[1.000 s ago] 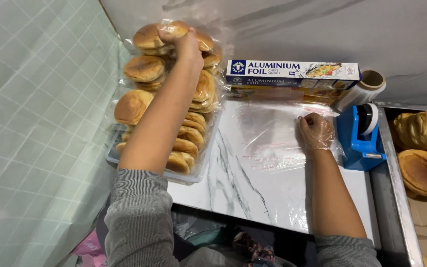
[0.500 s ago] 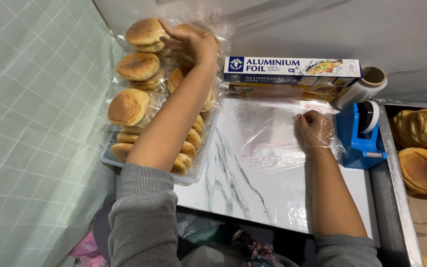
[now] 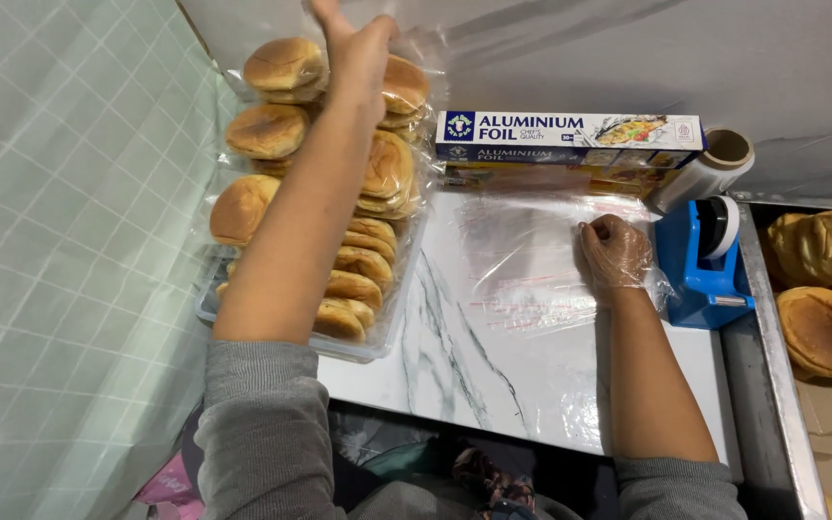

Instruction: The person is picking up individual burger buns and placing them into clear plastic bags for packaging.

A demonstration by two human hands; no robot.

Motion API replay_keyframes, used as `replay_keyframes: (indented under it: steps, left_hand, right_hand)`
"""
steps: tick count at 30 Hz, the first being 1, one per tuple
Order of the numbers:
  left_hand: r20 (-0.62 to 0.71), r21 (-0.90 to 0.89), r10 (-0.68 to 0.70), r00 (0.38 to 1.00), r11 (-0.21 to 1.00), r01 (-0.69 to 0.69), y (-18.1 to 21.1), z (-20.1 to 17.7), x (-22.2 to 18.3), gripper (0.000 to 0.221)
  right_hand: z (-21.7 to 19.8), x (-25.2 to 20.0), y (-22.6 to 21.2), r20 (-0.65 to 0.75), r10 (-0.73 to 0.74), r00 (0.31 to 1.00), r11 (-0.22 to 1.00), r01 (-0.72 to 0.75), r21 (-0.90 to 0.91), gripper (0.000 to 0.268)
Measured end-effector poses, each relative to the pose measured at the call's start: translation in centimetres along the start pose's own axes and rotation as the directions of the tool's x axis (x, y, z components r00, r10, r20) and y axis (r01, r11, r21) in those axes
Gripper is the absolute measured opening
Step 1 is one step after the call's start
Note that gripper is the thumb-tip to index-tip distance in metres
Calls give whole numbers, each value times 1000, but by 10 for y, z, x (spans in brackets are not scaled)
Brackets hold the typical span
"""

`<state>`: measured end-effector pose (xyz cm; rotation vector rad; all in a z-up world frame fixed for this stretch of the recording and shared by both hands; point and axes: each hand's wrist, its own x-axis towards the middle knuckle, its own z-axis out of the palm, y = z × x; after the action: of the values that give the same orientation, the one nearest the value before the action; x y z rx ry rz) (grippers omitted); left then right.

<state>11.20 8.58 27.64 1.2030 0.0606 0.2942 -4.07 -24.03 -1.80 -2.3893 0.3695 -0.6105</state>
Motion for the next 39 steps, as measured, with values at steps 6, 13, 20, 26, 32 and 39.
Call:
replay_keyframes:
  steps: [6, 13, 20, 26, 32, 39]
  left_hand:
    - [637, 722, -331, 697, -62, -689, 9, -28, 17, 88]
    - [640, 705, -315, 701, -123, -698, -32, -43, 49, 73]
    - [597, 738, -355, 719, -107, -666, -31, -42, 45, 79]
    - [551, 832, -250, 796, 97, -546, 57, -54, 6, 61]
    - [255, 952, -309, 916, -86, -294, 49, -117, 64, 71]
    - [275, 961, -470, 839, 122, -247, 25, -137, 73, 95]
  right_hand:
    - [-1, 0, -6, -18, 16, 1000, 1000, -16, -16, 27]
    - [-6, -1, -13, 13, 45, 999, 999, -45, -23, 28]
    - [-2, 2, -8, 10, 43, 999, 998, -42, -43, 28]
    - [-4, 1, -11, 19, 49, 999, 998, -49, -31, 28]
    - [-4, 0, -13, 20, 75, 997, 995, -74, -63, 27]
    - [-3, 2, -13, 25, 106, 994, 992, -104, -69, 28]
